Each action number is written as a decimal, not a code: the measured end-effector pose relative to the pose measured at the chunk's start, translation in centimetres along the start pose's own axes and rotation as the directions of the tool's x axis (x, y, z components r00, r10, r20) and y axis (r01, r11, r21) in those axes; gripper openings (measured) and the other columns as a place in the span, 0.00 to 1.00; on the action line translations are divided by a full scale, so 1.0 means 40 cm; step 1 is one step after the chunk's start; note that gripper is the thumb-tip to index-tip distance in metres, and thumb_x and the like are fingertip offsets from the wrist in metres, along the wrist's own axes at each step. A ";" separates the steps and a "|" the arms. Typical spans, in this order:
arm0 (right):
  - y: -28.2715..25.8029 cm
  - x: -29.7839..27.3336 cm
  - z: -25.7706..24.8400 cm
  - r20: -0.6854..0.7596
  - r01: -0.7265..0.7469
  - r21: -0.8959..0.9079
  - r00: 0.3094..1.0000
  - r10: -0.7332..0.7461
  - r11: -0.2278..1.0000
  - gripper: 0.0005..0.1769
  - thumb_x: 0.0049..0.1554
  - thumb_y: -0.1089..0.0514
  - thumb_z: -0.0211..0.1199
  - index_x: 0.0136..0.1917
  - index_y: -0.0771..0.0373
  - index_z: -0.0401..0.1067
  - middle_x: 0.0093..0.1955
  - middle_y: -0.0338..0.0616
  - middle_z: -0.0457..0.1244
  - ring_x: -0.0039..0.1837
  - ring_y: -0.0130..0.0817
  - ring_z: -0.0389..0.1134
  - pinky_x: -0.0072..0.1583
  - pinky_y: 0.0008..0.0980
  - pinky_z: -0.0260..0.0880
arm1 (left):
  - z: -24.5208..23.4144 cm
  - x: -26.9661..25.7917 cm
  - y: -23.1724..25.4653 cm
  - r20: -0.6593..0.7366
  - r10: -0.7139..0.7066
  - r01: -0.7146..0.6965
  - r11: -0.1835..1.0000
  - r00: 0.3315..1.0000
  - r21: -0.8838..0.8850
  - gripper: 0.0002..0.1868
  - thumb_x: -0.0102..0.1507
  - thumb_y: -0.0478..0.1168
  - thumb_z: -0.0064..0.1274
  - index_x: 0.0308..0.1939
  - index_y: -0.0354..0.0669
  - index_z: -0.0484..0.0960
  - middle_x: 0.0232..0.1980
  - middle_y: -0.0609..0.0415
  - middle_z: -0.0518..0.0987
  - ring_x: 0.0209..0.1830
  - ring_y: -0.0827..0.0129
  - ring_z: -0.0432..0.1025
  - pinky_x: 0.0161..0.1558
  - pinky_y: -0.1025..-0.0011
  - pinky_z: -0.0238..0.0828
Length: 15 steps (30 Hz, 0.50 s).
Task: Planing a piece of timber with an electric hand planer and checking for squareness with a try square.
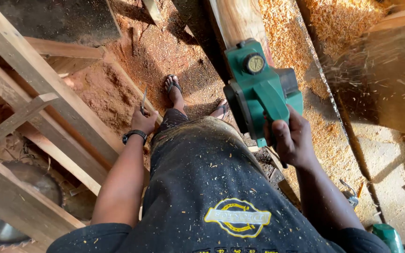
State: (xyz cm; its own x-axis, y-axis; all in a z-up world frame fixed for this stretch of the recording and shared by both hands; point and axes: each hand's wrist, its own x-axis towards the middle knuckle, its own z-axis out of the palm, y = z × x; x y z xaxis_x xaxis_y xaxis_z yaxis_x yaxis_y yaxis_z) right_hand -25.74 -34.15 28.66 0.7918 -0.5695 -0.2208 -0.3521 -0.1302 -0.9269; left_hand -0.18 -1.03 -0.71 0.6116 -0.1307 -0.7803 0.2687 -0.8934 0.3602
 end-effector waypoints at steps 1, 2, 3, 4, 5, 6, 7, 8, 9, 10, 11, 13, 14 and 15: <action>-0.013 0.024 0.006 0.001 0.003 -0.004 1.000 -0.003 1.000 0.31 0.65 0.30 0.50 0.45 0.59 0.71 0.24 0.39 0.64 0.28 0.29 0.67 0.38 0.28 0.68 | -0.003 -0.007 -0.010 0.000 0.002 -0.002 1.000 1.000 -0.005 0.19 0.60 0.54 0.61 0.44 0.50 0.73 0.41 0.50 0.81 0.54 0.48 0.77 0.57 0.51 0.72; -0.027 0.048 0.010 0.005 0.018 0.005 1.000 -0.018 1.000 0.30 0.65 0.30 0.51 0.45 0.59 0.71 0.24 0.40 0.64 0.27 0.29 0.67 0.38 0.28 0.68 | -0.005 -0.014 -0.020 -0.005 0.000 0.000 1.000 1.000 0.003 0.20 0.59 0.54 0.61 0.43 0.49 0.73 0.40 0.49 0.80 0.53 0.46 0.77 0.57 0.50 0.72; -0.040 0.069 0.016 0.006 0.030 0.014 1.000 -0.030 0.999 0.30 0.65 0.31 0.51 0.45 0.60 0.71 0.24 0.40 0.64 0.27 0.29 0.67 0.38 0.29 0.68 | -0.009 -0.021 -0.029 -0.008 -0.001 0.001 1.000 1.000 0.014 0.20 0.57 0.55 0.61 0.42 0.48 0.73 0.39 0.47 0.80 0.52 0.44 0.77 0.57 0.48 0.72; -0.040 0.091 0.022 0.004 0.032 0.011 0.999 -0.032 0.999 0.30 0.65 0.31 0.51 0.45 0.60 0.71 0.24 0.40 0.64 0.27 0.29 0.67 0.38 0.29 0.68 | -0.008 -0.026 -0.051 -0.007 0.002 -0.002 1.000 1.000 0.012 0.20 0.57 0.55 0.61 0.42 0.48 0.73 0.39 0.47 0.80 0.52 0.44 0.77 0.57 0.48 0.72; -0.040 0.111 0.028 0.003 0.051 0.031 0.999 -0.051 0.998 0.29 0.66 0.33 0.51 0.45 0.61 0.71 0.24 0.40 0.63 0.27 0.29 0.66 0.38 0.27 0.68 | -0.008 -0.030 -0.072 -0.019 -0.016 0.016 1.000 1.000 -0.011 0.22 0.56 0.55 0.63 0.42 0.47 0.73 0.39 0.45 0.80 0.53 0.43 0.77 0.55 0.47 0.70; -0.039 0.131 0.033 0.003 0.069 0.052 0.998 -0.070 0.996 0.28 0.67 0.35 0.51 0.45 0.62 0.70 0.24 0.40 0.62 0.27 0.28 0.66 0.38 0.26 0.67 | -0.007 -0.035 -0.092 -0.031 -0.035 0.034 0.999 0.999 -0.034 0.23 0.55 0.55 0.64 0.41 0.46 0.73 0.40 0.43 0.79 0.53 0.43 0.77 0.54 0.45 0.69; -0.054 0.152 0.041 -0.003 0.069 0.050 0.998 -0.069 0.996 0.28 0.67 0.35 0.51 0.45 0.62 0.70 0.24 0.40 0.62 0.27 0.28 0.66 0.38 0.26 0.67 | -0.012 -0.041 -0.104 -0.028 -0.031 0.030 0.999 0.999 -0.032 0.23 0.55 0.55 0.64 0.41 0.46 0.73 0.40 0.43 0.79 0.53 0.43 0.77 0.54 0.45 0.69; -0.069 0.173 0.048 0.006 0.081 0.075 0.997 -0.082 0.994 0.26 0.68 0.37 0.51 0.46 0.62 0.70 0.24 0.41 0.62 0.27 0.28 0.66 0.36 0.26 0.67 | -0.016 -0.048 -0.115 -0.023 -0.047 0.047 0.998 0.999 -0.032 0.24 0.56 0.57 0.64 0.41 0.47 0.72 0.39 0.44 0.78 0.52 0.44 0.77 0.54 0.44 0.69; -0.084 0.195 0.056 0.015 0.095 0.102 0.995 -0.097 0.990 0.24 0.69 0.40 0.52 0.46 0.63 0.69 0.24 0.42 0.62 0.26 0.28 0.66 0.35 0.25 0.68 | -0.021 -0.053 -0.125 -0.020 -0.063 0.062 0.998 0.998 -0.032 0.25 0.56 0.58 0.65 0.42 0.48 0.72 0.38 0.46 0.77 0.50 0.45 0.77 0.54 0.44 0.70; -0.089 0.214 0.061 0.009 0.097 0.100 0.995 -0.098 0.990 0.24 0.69 0.40 0.52 0.46 0.63 0.69 0.24 0.42 0.62 0.26 0.28 0.66 0.35 0.25 0.68 | -0.027 -0.060 -0.121 -0.018 -0.057 0.056 0.998 0.998 -0.030 0.25 0.56 0.58 0.65 0.42 0.48 0.72 0.38 0.46 0.77 0.50 0.45 0.77 0.54 0.44 0.70; -0.094 0.230 0.066 0.008 0.105 0.136 0.994 -0.107 0.985 0.22 0.70 0.43 0.52 0.47 0.64 0.69 0.25 0.43 0.61 0.26 0.29 0.65 0.35 0.27 0.67 | -0.032 -0.068 -0.119 -0.018 -0.075 0.075 0.997 0.997 -0.032 0.24 0.55 0.58 0.64 0.42 0.48 0.72 0.39 0.45 0.78 0.52 0.44 0.76 0.55 0.45 0.69; -0.105 0.264 0.076 -0.002 0.115 0.167 0.993 -0.117 0.979 0.20 0.70 0.46 0.52 0.47 0.66 0.68 0.25 0.43 0.60 0.26 0.30 0.65 0.35 0.28 0.67 | -0.034 -0.069 -0.126 -0.014 -0.085 0.085 0.996 0.996 -0.031 0.24 0.55 0.57 0.64 0.42 0.47 0.72 0.40 0.44 0.78 0.53 0.43 0.76 0.57 0.46 0.69; -0.112 0.281 0.081 0.002 0.125 0.181 0.992 -0.128 0.976 0.19 0.71 0.48 0.51 0.47 0.66 0.68 0.25 0.43 0.60 0.27 0.30 0.65 0.35 0.27 0.67 | -0.031 -0.063 -0.136 -0.009 -0.086 0.085 0.995 0.996 -0.045 0.23 0.57 0.57 0.63 0.41 0.48 0.72 0.39 0.46 0.77 0.52 0.45 0.76 0.56 0.46 0.70; -0.119 0.298 0.086 0.006 0.135 0.196 0.990 -0.139 0.971 0.18 0.71 0.49 0.51 0.46 0.65 0.67 0.25 0.43 0.60 0.27 0.30 0.65 0.35 0.25 0.67 | -0.030 -0.056 -0.147 -0.006 -0.087 0.087 0.995 0.996 -0.058 0.22 0.58 0.56 0.62 0.41 0.49 0.71 0.38 0.48 0.75 0.50 0.46 0.75 0.55 0.46 0.70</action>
State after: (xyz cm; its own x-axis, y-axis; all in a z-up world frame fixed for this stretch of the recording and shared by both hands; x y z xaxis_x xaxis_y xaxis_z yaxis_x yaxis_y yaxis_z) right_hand -12.89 -37.52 29.37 0.8358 -0.5413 -0.0916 -0.1370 -0.0440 -0.9896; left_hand -2.24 5.03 -0.45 0.5900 -0.0498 -0.8059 0.3636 -0.8748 0.3203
